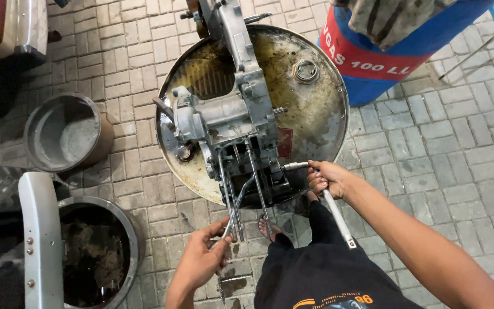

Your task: Loosening and removing bolts from an engine casing using various wrenches.

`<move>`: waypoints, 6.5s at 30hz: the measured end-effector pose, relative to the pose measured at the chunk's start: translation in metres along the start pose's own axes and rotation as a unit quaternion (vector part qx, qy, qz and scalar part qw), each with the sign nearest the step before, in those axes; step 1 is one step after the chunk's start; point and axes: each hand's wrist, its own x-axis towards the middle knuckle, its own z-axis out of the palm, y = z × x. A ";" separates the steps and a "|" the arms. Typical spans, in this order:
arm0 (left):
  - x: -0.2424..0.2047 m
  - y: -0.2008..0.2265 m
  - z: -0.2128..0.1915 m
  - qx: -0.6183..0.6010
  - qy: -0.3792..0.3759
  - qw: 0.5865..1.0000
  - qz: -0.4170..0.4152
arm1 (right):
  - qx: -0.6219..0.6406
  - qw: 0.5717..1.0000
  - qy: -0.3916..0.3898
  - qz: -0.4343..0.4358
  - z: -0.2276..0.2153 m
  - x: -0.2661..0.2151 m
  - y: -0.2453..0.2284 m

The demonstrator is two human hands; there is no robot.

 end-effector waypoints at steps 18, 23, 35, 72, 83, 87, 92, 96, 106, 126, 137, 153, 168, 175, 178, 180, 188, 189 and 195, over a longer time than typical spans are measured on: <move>0.041 -0.013 -0.006 -0.089 0.068 0.986 0.122 | -0.145 0.989 0.038 -0.002 0.009 -0.015 0.002; 0.031 -0.008 -0.029 -0.109 0.037 0.977 0.179 | -0.131 0.990 0.044 -0.003 0.007 -0.009 0.004; 0.015 0.007 -0.014 -0.110 0.073 0.982 0.137 | -0.065 0.998 0.021 -0.017 0.007 -0.014 0.020; 0.000 -0.069 0.004 -0.296 0.171 0.922 0.181 | -0.212 0.976 0.042 -0.005 0.008 -0.027 0.021; 0.003 -0.080 0.009 -0.295 0.171 0.923 0.178 | -0.358 0.925 0.061 -0.109 0.055 -0.091 0.016; 0.004 -0.077 0.010 -0.280 0.176 0.927 0.178 | -0.368 0.923 0.069 -0.090 0.059 -0.095 0.012; 0.013 -0.086 0.012 -0.258 0.173 0.928 0.205 | -0.447 0.880 0.081 -0.141 0.044 -0.076 0.024; 0.018 -0.097 0.014 -0.247 0.166 0.926 0.233 | -0.519 0.827 0.138 -0.166 0.054 -0.084 0.029; 0.000 -0.072 0.019 -0.239 0.182 0.935 0.188 | -0.743 0.487 0.291 -0.355 0.000 -0.015 0.036; 0.010 -0.084 0.018 -0.248 0.133 0.935 0.216 | -0.679 0.583 0.179 -0.409 -0.004 -0.002 0.080; 0.005 -0.067 0.039 -0.298 0.130 0.926 0.194 | -0.366 0.749 0.311 -0.456 0.037 0.029 0.130; 0.019 -0.104 0.085 -0.423 0.204 0.855 0.218 | -0.203 0.835 0.305 -0.410 0.045 0.065 0.135; 0.050 -0.115 0.000 -0.366 0.062 0.913 0.171 | -0.174 0.881 0.244 -0.367 0.047 0.044 0.136; 0.063 -0.115 -0.026 -0.360 0.029 0.922 0.139 | -0.070 0.928 0.205 -0.303 0.075 0.007 0.132; 0.066 -0.112 -0.031 -0.358 0.030 0.924 0.132 | -0.077 0.926 0.244 -0.278 0.068 0.014 0.134; 0.063 -0.105 -0.034 -0.361 0.026 0.927 0.099 | -0.077 0.929 0.222 -0.285 0.065 0.014 0.138; 0.048 -0.081 -0.036 -0.371 0.003 0.923 0.104 | -0.009 0.906 0.196 -0.374 0.060 0.034 0.152; 0.045 -0.073 -0.036 -0.365 0.003 0.925 0.102 | 0.053 0.918 0.181 -0.348 0.075 0.018 0.149; 0.045 -0.070 -0.037 -0.350 0.005 0.933 0.084 | -0.085 0.879 0.231 -0.408 0.061 0.015 0.154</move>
